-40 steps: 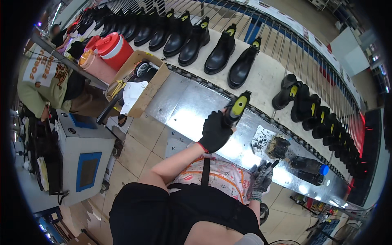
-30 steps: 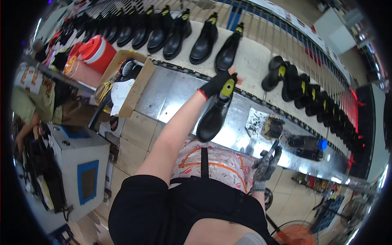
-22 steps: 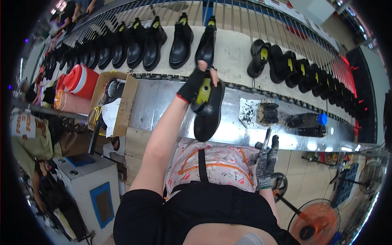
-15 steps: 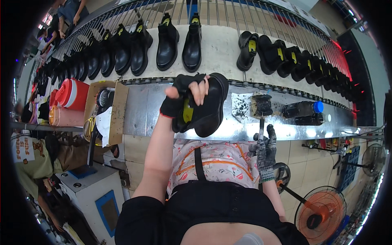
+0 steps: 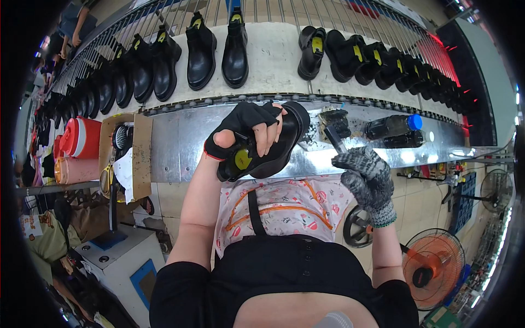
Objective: Applying a cleaning or adhesive substance to the edges of boots on a factory assembly line.
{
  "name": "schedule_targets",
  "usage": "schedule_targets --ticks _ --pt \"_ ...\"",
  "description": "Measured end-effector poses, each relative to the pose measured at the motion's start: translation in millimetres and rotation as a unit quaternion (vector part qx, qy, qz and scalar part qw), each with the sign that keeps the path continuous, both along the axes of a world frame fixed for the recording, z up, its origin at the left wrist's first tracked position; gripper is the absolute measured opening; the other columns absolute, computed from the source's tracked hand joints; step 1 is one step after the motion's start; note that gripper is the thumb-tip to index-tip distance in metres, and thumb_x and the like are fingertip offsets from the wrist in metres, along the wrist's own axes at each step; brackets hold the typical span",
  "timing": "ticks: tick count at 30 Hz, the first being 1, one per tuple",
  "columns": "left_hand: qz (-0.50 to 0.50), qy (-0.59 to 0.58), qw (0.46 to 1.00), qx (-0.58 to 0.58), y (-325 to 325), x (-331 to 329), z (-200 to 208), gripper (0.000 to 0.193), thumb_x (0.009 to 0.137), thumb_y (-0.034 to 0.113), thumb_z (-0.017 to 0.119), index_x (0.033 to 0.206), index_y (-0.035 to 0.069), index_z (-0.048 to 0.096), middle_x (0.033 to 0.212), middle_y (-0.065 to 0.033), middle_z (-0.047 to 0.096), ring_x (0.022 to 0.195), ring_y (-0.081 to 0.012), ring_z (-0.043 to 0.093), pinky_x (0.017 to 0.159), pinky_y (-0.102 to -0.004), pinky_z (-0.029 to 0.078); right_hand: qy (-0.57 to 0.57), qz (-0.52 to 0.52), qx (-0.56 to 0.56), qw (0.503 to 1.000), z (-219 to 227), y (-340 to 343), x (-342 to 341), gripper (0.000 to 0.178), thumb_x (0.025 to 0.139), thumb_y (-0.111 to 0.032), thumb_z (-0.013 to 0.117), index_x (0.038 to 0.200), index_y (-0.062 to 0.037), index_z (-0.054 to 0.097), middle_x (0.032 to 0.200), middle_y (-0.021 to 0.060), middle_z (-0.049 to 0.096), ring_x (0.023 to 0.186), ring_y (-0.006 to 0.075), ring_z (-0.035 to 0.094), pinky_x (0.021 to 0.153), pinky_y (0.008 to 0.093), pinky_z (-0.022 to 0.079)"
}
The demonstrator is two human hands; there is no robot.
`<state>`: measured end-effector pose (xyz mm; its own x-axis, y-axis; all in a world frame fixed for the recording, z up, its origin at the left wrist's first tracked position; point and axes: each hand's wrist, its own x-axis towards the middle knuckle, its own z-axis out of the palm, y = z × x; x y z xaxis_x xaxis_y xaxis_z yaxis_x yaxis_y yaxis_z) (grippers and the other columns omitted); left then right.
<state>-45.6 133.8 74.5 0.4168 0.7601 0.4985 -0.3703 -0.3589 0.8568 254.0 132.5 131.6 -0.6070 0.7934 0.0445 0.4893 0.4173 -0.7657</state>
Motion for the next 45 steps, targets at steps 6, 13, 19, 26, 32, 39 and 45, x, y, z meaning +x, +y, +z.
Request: schedule_targets --ticks 6,13,19,26,32,39,45 --pt "-0.011 -0.001 1.000 -0.009 -0.1 3.7 3.2 0.086 0.063 0.092 0.031 0.048 0.009 0.054 0.055 -0.0011 0.056 0.057 -0.0162 0.050 0.094 -0.0366 0.030 -0.103 0.110 0.181 0.972 13.3 4.0 -12.7 0.056 0.065 -0.056 0.070 0.110 -0.0227 0.067 0.095 0.0085 0.063 0.083 0.0268 0.059 0.069 0.0373 0.047" --pt "-0.008 -0.004 1.000 -0.002 -0.3 6.1 3.5 0.087 0.061 0.092 0.031 0.047 0.009 0.053 0.053 -0.0013 0.055 0.057 -0.0164 0.050 0.094 -0.0360 0.030 -0.126 0.137 0.214 0.959 14.4 6.6 -18.2 0.058 0.065 -0.062 0.067 0.113 -0.0298 0.065 0.101 0.0064 0.062 0.082 0.0236 0.059 0.069 0.0351 0.045" --pt "-0.022 0.003 1.000 -0.010 0.3 5.8 4.9 0.086 0.060 0.093 0.032 0.047 0.010 0.052 0.053 -0.0008 0.055 0.058 -0.0159 0.050 0.093 -0.0357 0.031 -0.149 0.133 0.224 0.954 13.3 7.6 -20.5 0.056 0.066 -0.064 0.065 0.110 -0.0304 0.067 0.095 0.0052 0.061 0.079 0.0226 0.058 0.067 0.0354 0.044" --pt "-0.002 0.003 1.000 -0.011 3.0 -3.8 4.1 0.086 0.061 0.092 0.032 0.048 0.010 0.053 0.054 -0.0011 0.056 0.058 -0.0163 0.050 0.093 -0.0360 0.032 -0.066 0.162 0.193 0.965 1.6 19.8 -19.7 0.048 0.065 -0.062 0.064 0.099 -0.0291 0.070 0.087 0.0033 0.058 0.076 0.0244 0.056 0.064 0.0373 0.041" --pt "0.025 -0.095 0.995 -0.004 9.0 -28.7 -20.9 0.088 0.059 0.092 0.024 0.048 0.010 0.052 0.052 -0.0015 0.052 0.061 -0.0165 0.047 0.097 -0.0366 0.028 0.008 0.130 0.235 0.963 -42.0 13.5 -35.8 0.051 0.062 -0.061 0.061 0.102 -0.0295 0.068 0.089 0.0038 0.058 0.080 0.0263 0.056 0.065 0.0391 0.041" --pt "0.085 -0.186 0.979 -0.016 9.9 -62.5 -44.5 0.087 0.065 0.090 0.016 0.052 0.011 0.050 0.055 -0.0020 0.050 0.071 -0.0174 0.044 0.099 -0.0379 0.025 -0.013 0.162 0.181 0.970 -91.3 9.8 -58.6 0.039 0.065 -0.047 0.063 0.100 -0.0299 0.067 0.089 0.0022 0.056 0.078 0.0237 0.057 0.066 0.0367 0.044" --pt "0.099 -0.232 0.967 -0.031 15.2 -90.9 -63.4 0.088 0.069 0.088 0.014 0.058 0.008 0.052 0.062 -0.0050 0.053 0.077 -0.0188 0.043 0.099 -0.0348 0.026 0.035 0.167 0.150 0.974 -99.5 8.5 -69.0 0.019 0.073 -0.025 0.061 0.088 -0.0204 0.071 0.084 0.0031 0.065 0.076 0.0230 0.061 0.070 0.0351 0.048"
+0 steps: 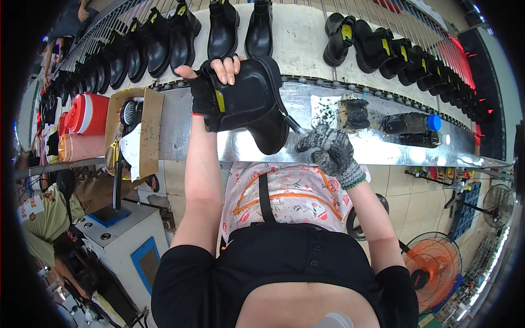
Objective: Applying a cleaning or adhesive substance to the edges of boots on a factory assembly line.
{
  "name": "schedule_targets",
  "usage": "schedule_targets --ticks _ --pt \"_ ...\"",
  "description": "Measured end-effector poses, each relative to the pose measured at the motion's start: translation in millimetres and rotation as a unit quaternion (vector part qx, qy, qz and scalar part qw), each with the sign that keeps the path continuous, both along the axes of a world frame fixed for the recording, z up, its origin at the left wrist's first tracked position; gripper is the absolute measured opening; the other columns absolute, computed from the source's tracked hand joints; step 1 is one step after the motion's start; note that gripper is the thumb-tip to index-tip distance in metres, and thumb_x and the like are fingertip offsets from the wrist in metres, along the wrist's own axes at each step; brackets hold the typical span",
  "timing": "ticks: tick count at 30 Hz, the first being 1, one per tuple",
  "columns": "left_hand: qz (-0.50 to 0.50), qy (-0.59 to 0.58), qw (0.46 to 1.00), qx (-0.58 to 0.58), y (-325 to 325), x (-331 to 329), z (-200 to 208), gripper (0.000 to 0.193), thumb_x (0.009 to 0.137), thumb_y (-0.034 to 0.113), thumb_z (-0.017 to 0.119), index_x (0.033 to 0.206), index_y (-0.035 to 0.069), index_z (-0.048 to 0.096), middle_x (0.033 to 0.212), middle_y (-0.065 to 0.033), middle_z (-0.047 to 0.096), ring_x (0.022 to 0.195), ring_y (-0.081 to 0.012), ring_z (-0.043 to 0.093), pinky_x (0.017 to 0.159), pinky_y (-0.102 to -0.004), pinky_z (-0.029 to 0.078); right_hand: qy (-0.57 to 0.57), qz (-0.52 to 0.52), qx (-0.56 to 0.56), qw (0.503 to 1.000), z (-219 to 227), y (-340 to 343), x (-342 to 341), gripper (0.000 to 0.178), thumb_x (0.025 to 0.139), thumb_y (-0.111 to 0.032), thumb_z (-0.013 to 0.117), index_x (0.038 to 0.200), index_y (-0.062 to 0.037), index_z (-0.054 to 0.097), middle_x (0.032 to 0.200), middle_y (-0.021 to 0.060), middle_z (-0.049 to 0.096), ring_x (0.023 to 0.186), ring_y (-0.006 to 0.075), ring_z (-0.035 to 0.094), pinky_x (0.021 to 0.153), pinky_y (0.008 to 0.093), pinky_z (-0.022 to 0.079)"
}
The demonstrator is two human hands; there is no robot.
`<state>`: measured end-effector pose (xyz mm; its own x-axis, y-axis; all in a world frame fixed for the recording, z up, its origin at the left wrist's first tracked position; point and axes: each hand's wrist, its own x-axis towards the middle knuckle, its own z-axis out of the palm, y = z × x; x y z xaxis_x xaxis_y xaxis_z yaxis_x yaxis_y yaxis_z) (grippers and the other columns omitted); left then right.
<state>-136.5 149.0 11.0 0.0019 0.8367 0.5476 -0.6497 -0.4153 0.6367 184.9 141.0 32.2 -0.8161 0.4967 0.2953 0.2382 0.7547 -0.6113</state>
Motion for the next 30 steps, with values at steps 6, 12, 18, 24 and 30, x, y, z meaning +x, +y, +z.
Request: schedule_targets --ticks 6,12,18,24,30 --pt "0.026 -0.049 0.995 -0.085 4.1 -30.8 -22.0 0.093 0.069 0.087 0.019 0.061 0.003 0.058 0.065 -0.0097 0.055 0.078 -0.0215 0.048 0.095 -0.0327 0.033 -0.002 0.010 -0.076 0.997 -20.9 -0.5 3.1 0.018 0.075 -0.019 0.057 0.086 -0.0161 0.070 0.084 0.0045 0.065 0.074 0.0246 0.062 0.069 0.0360 0.049" --pt "0.083 -0.050 0.981 -0.165 9.4 -52.5 -42.2 0.094 0.070 0.086 0.021 0.063 0.001 0.060 0.068 -0.0118 0.058 0.073 -0.0228 0.053 0.087 -0.0309 0.041 0.041 -0.014 -0.301 0.952 -44.7 -9.5 8.7 0.029 0.089 -0.031 0.050 0.093 -0.0096 0.069 0.088 0.0068 0.068 0.081 0.0219 0.065 0.074 0.0319 0.051" --pt "0.242 0.018 0.911 -0.334 15.0 -53.2 -44.3 0.092 0.073 0.085 0.022 0.061 0.001 0.060 0.072 -0.0131 0.061 0.073 -0.0230 0.056 0.081 -0.0300 0.044 0.076 -0.043 -0.395 0.915 -76.6 -16.4 16.8 0.048 0.094 -0.045 0.042 0.097 -0.0041 0.067 0.091 0.0087 0.069 0.083 0.0183 0.066 0.077 0.0294 0.050" --pt "0.379 0.176 0.894 -0.162 14.6 -32.9 -76.9 0.062 0.091 0.060 0.038 0.104 0.001 0.054 0.091 -0.0134 0.064 0.083 -0.0230 0.062 0.072 -0.0290 0.048 0.219 -0.133 -0.617 0.744 -94.9 -22.4 28.7 0.067 0.091 -0.058 0.040 0.102 0.0042 0.062 0.092 0.0128 0.068 0.087 0.0189 0.065 0.079 0.0293 0.052" --pt "0.491 0.461 0.713 -0.194 5.8 -52.4 -85.4 0.057 0.085 0.051 0.054 0.113 0.002 0.045 0.092 -0.0151 0.063 0.087 -0.0306 0.063 0.072 -0.0359 0.048 0.190 -0.219 -0.629 0.721 -57.8 -26.4 24.9 0.051 0.091 -0.046 0.046 0.097 0.0022 0.062 0.088 0.0120 0.067 0.081 0.0178 0.063 0.073 0.0284 0.051"
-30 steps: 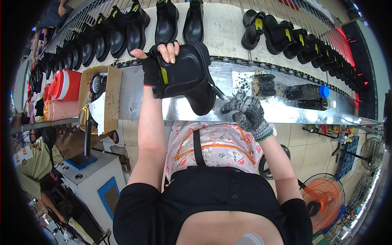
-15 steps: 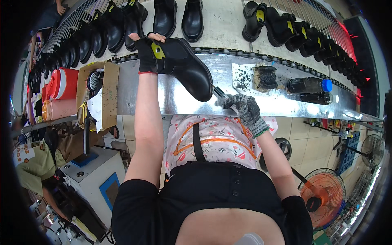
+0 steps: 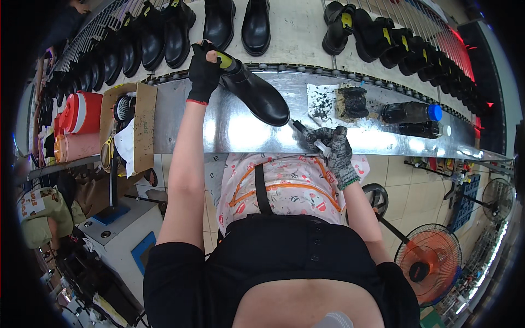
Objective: Applying a cleaning or adhesive substance to the edges of boots on a factory assembly line.
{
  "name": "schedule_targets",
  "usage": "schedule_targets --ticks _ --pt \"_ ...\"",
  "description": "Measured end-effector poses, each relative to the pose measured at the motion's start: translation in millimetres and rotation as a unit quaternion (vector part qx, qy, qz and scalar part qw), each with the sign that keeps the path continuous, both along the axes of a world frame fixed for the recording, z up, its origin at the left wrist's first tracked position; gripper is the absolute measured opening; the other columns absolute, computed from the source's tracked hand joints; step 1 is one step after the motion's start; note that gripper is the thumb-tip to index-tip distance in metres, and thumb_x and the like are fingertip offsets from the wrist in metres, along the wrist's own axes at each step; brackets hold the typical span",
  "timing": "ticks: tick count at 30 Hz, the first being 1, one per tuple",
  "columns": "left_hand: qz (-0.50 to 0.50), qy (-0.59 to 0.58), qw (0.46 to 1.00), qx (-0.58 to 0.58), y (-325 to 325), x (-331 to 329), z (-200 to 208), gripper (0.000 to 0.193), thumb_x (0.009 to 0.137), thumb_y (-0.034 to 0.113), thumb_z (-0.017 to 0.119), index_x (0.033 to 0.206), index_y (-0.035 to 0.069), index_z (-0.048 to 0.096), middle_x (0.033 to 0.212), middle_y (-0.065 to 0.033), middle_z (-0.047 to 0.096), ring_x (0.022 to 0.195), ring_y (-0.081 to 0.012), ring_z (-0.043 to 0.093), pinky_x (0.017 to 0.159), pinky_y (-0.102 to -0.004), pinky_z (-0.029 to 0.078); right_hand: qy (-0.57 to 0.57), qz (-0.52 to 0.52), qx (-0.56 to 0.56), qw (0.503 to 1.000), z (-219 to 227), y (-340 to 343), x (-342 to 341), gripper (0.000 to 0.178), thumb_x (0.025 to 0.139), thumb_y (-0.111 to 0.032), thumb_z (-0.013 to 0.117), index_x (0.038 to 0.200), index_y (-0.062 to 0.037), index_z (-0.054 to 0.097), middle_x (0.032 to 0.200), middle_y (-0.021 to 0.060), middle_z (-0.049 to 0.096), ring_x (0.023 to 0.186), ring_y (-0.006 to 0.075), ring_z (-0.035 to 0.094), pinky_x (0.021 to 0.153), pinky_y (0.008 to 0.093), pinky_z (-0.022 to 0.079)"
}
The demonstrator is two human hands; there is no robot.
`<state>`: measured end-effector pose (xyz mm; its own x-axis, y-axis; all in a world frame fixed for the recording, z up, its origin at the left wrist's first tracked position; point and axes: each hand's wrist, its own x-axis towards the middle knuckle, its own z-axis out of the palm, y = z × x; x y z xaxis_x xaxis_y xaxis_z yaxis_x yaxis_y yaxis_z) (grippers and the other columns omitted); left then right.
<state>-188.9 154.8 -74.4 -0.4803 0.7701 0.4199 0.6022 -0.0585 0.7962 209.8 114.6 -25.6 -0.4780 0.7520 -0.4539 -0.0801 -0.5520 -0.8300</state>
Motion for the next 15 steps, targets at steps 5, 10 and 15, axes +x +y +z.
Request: schedule_targets --ticks 5,10,15 --pt "-0.006 0.083 0.997 0.008 -26.1 36.0 56.5 0.067 0.076 0.055 0.062 0.112 0.003 0.045 0.091 -0.0148 0.062 0.086 -0.0316 0.063 0.072 -0.0372 0.048 -0.096 0.002 0.104 0.990 7.7 2.9 8.8 0.063 0.092 -0.058 0.037 0.094 -0.0015 0.064 0.085 0.0100 0.068 0.074 0.0154 0.062 0.063 0.0255 0.048" --pt "0.055 0.112 0.992 -0.027 -54.6 62.7 73.8 0.070 0.070 0.058 0.067 0.110 0.004 0.046 0.092 -0.0128 0.060 0.079 -0.0305 0.063 0.070 -0.0366 0.048 -0.223 -0.002 0.231 0.947 -31.7 15.3 22.3 0.032 0.095 -0.025 0.044 0.091 -0.0044 0.067 0.083 0.0069 0.069 0.074 0.0164 0.064 0.067 0.0317 0.050" --pt "0.088 0.108 0.988 -0.068 -81.1 93.1 85.2 0.071 0.064 0.060 0.073 0.104 0.008 0.046 0.087 -0.0087 0.056 0.075 -0.0228 0.062 0.065 -0.0326 0.048 -0.255 0.024 0.296 0.920 -6.1 18.5 11.3 0.025 0.091 -0.018 0.051 0.089 -0.0008 0.068 0.084 0.0064 0.069 0.072 0.0127 0.063 0.064 0.0240 0.050"
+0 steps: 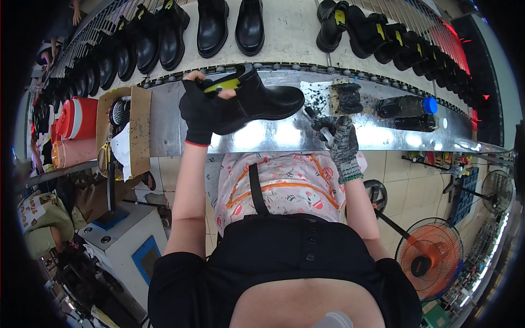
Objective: Applying a cleaning or adhesive substance to the edges of boots on a factory assembly line.
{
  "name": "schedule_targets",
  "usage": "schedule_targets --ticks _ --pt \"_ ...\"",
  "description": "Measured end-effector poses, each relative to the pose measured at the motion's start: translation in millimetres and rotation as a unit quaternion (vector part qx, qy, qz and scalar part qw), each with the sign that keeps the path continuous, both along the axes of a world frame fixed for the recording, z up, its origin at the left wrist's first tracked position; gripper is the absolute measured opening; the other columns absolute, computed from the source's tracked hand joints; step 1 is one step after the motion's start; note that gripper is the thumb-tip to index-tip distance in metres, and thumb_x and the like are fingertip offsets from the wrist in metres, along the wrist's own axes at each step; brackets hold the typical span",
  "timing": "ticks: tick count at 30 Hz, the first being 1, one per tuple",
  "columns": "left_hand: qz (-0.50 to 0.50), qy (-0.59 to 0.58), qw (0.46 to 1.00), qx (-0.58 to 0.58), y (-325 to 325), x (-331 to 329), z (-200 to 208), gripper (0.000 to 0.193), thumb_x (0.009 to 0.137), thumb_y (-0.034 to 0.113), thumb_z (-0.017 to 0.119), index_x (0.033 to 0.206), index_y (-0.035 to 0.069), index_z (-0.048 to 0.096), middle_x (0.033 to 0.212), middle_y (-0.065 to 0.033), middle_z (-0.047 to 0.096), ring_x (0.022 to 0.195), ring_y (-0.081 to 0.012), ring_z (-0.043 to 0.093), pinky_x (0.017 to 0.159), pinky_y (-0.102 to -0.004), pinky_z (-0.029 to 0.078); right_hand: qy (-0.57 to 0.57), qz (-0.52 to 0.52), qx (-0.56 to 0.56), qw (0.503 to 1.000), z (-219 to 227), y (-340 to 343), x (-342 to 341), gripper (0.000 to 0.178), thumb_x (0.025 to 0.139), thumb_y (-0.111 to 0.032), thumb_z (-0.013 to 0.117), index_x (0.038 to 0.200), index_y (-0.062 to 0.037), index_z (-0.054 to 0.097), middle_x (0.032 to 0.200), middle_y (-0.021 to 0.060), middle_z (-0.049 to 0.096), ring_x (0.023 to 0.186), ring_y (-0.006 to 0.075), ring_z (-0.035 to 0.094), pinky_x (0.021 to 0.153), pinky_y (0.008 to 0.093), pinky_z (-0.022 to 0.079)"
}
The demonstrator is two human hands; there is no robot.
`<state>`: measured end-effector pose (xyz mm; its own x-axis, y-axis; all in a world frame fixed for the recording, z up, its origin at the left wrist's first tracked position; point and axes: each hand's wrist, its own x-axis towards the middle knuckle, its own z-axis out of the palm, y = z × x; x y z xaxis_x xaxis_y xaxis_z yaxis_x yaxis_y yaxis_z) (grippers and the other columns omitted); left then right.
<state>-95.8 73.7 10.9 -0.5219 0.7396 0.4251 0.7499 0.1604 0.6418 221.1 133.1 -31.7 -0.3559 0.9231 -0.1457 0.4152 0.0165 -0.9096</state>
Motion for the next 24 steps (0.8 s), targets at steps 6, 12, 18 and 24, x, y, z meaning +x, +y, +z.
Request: schedule_targets --ticks 6,12,18,24 --pt "0.037 -0.018 0.999 -0.031 -22.2 42.0 19.4 0.085 0.041 0.049 0.089 0.098 0.006 0.044 0.073 -0.0058 0.055 0.062 -0.0196 0.059 0.058 -0.0319 0.048 -0.078 0.029 0.079 0.993 8.7 1.0 -5.0 0.014 0.083 0.003 0.056 0.091 0.0008 0.068 0.082 0.0079 0.069 0.072 0.0128 0.064 0.066 0.0253 0.051" --pt "0.024 -0.162 0.981 -0.101 -43.0 73.9 40.0 0.073 0.052 0.033 0.090 0.099 0.005 0.041 0.069 -0.0010 0.047 0.058 -0.0104 0.046 0.054 -0.0242 0.042 0.001 0.038 0.016 0.999 22.7 -2.0 -10.0 0.017 0.087 -0.005 0.054 0.094 0.0019 0.067 0.084 0.0088 0.070 0.076 0.0145 0.065 0.070 0.0260 0.052" --pt "-0.011 -0.214 0.970 -0.111 -56.4 73.2 33.1 0.068 0.060 0.024 0.087 0.104 0.005 0.039 0.071 -0.0010 0.046 0.061 -0.0082 0.049 0.053 -0.0204 0.041 0.031 0.045 0.011 0.998 34.6 -14.4 -17.8 0.038 0.096 -0.024 0.040 0.094 0.0027 0.067 0.085 0.0100 0.070 0.080 0.0159 0.066 0.074 0.0272 0.052" --pt "-0.039 -0.458 0.883 -0.094 -73.2 72.4 22.7 0.063 0.066 0.011 0.081 0.112 0.005 0.038 0.074 -0.0042 0.054 0.066 -0.0107 0.057 0.057 -0.0226 0.046 0.002 0.077 0.061 0.995 40.4 -24.3 -23.3 0.027 0.090 -0.016 0.045 0.091 -0.0036 0.069 0.083 0.0113 0.069 0.078 0.0254 0.066 0.074 0.0330 0.051"
